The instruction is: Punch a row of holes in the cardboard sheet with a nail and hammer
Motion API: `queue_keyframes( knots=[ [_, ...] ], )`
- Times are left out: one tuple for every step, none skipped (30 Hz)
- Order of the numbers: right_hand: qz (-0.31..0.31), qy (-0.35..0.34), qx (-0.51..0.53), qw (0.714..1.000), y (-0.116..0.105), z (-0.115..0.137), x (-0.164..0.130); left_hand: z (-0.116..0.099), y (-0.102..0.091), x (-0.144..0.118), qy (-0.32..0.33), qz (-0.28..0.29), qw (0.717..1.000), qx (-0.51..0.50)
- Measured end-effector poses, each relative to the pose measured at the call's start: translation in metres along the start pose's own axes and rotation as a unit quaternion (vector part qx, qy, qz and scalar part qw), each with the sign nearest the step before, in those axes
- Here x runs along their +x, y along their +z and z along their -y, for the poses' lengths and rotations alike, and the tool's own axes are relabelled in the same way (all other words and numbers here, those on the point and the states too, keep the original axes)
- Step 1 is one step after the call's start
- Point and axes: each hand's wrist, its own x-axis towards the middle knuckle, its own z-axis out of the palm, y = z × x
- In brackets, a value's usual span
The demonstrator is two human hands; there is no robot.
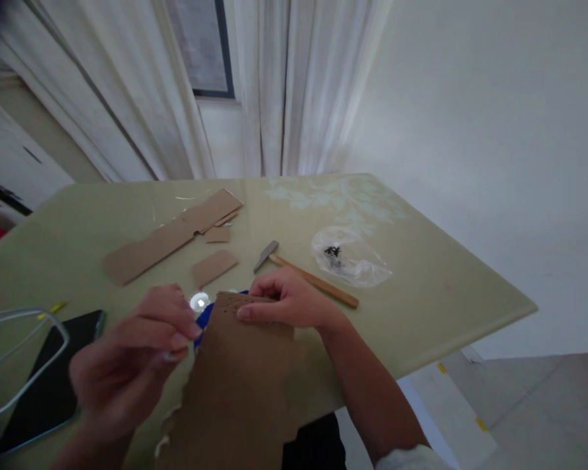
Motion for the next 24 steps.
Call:
queue_keyframes(
  knots=[
    [-0.013, -0.001, 0.020, 1.000, -0.003, -0.001, -0.001, 0.007, -0.004, 0.001, -0.029, -0.043, 0.999, 0.018],
    [-0.022, -0.004, 0.035, 0.999, -0.005, -0.001, -0.002, 0.016, -0.010, 0.002, -0.073, -0.088, 0.992, 0.046],
    [-0.029, -0.004, 0.047, 0.998, -0.007, -0.002, -0.002, 0.027, -0.017, 0.004, -0.135, -0.132, 0.978, 0.085],
    [-0.034, -0.002, 0.058, 0.998, -0.009, -0.003, -0.002, 0.038, -0.025, 0.006, -0.212, -0.147, 0.957, 0.135],
    [-0.037, 0.002, 0.067, 0.997, -0.010, -0.005, -0.002, 0.049, -0.033, 0.009, -0.275, -0.136, 0.933, 0.187],
    [-0.040, 0.008, 0.073, 0.996, -0.011, -0.006, -0.001, 0.058, -0.041, 0.011, -0.316, -0.116, 0.910, 0.241],
    [-0.045, 0.012, 0.078, 0.996, -0.011, -0.008, 0.001, 0.067, -0.049, 0.013, -0.344, -0.084, 0.886, 0.301],
    [-0.051, 0.014, 0.082, 0.995, -0.011, -0.009, 0.002, 0.073, -0.055, 0.014, -0.364, -0.051, 0.856, 0.363],
    [-0.055, 0.015, 0.084, 0.995, -0.011, -0.010, 0.003, 0.078, -0.059, 0.015, -0.381, -0.022, 0.829, 0.409],
    [-0.059, 0.014, 0.084, 0.995, -0.010, -0.010, 0.004, 0.082, -0.061, 0.014, -0.393, 0.008, 0.807, 0.439],
    [-0.062, 0.013, 0.084, 0.994, -0.010, -0.011, 0.005, 0.085, -0.062, 0.014, -0.403, 0.035, 0.791, 0.460],
    [-0.062, 0.013, 0.085, 0.994, -0.009, -0.011, 0.005, 0.087, -0.060, 0.013, -0.411, 0.057, 0.777, 0.473],
    [-0.060, 0.014, 0.086, 0.994, -0.009, -0.011, 0.006, 0.089, -0.058, 0.012, -0.418, 0.075, 0.766, 0.483],
    [-0.057, 0.016, 0.089, 0.994, -0.008, -0.011, 0.006, 0.091, -0.055, 0.010, -0.422, 0.089, 0.756, 0.493],
    [-0.055, 0.018, 0.091, 0.994, -0.008, -0.010, 0.006, 0.093, -0.052, 0.009, -0.423, 0.100, 0.747, 0.503],
    [-0.054, 0.020, 0.093, 0.994, -0.008, -0.011, 0.007, 0.095, -0.050, 0.008, -0.422, 0.108, 0.740, 0.513],
    [-0.054, 0.022, 0.095, 0.994, -0.007, -0.011, 0.007, 0.097, -0.048, 0.008, -0.421, 0.114, 0.734, 0.521],
    [-0.054, 0.023, 0.097, 0.994, -0.007, -0.011, 0.007, 0.098, -0.046, 0.007, -0.419, 0.118, 0.731, 0.526],
    [-0.053, 0.024, 0.098, 0.993, -0.007, -0.011, 0.008, 0.099, -0.045, 0.007, -0.416, 0.121, 0.730, 0.529],
    [-0.051, 0.024, 0.101, 0.993, -0.007, -0.012, 0.008, 0.100, -0.045, 0.007, -0.414, 0.122, 0.728, 0.533],
    [-0.049, 0.024, 0.104, 0.993, -0.008, -0.012, 0.008, 0.100, -0.045, 0.006, -0.412, 0.122, 0.727, 0.535],
    [-0.047, 0.022, 0.109, 0.993, -0.008, -0.012, 0.008, 0.100, -0.045, 0.006, -0.408, 0.123, 0.728, 0.537],
    [-0.046, 0.021, 0.116, 0.992, -0.008, -0.012, 0.008, 0.100, -0.046, 0.005, -0.403, 0.125, 0.730, 0.539],
    [-0.045, 0.020, 0.124, 0.991, -0.008, -0.012, 0.007, 0.100, -0.046, 0.004, -0.396, 0.126, 0.732, 0.540]
  ],
)
